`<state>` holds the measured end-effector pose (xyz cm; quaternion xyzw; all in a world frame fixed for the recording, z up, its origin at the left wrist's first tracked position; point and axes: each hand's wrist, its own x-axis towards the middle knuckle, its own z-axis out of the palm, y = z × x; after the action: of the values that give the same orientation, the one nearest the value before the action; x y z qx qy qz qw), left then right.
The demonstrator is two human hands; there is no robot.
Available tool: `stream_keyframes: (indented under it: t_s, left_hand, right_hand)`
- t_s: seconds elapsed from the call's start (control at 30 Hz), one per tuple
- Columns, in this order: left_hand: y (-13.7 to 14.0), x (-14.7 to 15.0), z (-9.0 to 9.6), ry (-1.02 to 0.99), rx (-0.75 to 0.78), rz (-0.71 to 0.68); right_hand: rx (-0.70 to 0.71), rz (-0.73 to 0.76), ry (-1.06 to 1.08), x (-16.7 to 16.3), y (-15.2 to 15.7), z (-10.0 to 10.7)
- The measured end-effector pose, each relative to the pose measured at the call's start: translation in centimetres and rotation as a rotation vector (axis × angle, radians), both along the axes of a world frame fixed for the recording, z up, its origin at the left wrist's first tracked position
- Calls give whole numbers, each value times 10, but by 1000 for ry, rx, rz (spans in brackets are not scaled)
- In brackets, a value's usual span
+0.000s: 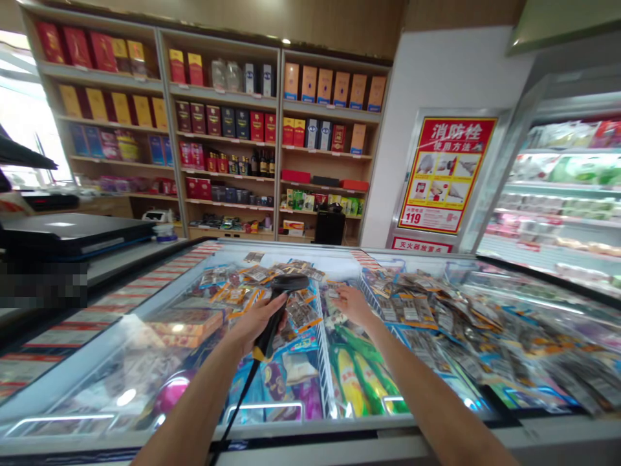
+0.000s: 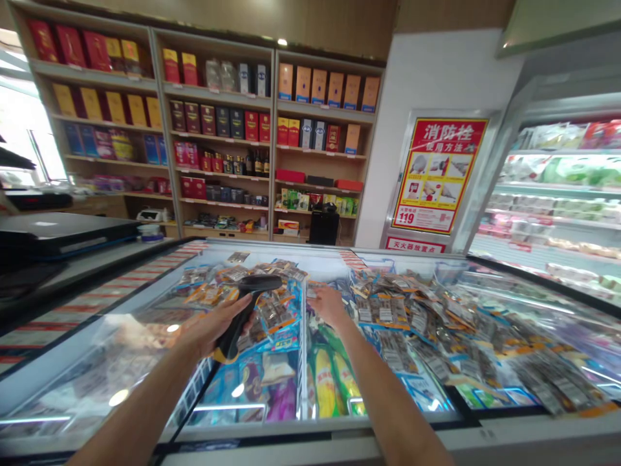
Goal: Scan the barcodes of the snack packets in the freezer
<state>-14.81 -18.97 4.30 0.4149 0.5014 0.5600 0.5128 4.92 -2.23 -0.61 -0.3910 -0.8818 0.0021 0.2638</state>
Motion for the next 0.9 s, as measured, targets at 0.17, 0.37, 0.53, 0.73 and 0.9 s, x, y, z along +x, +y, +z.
stream_keyframes:
  t_s: [0.17,0.37,0.53,0.73,0.9]
  left_hand:
    - [1,4,-2,41,19,-41]
    - [1,8,-3,74,22,-79]
    - [1,6,-5,76,47,-85]
    - [0,9,-4,66,33,-105]
    - [-2,14,-4,7,6,-94]
  right_hand:
    - [22,-508,93,19,-9,4]
    - [-102,-710,-14,13,-7,11]
    - [-170,-644,34,18,13,5]
    - [-298,-436,511,28,26,-1]
    - [-503,-215,857,21,16,12]
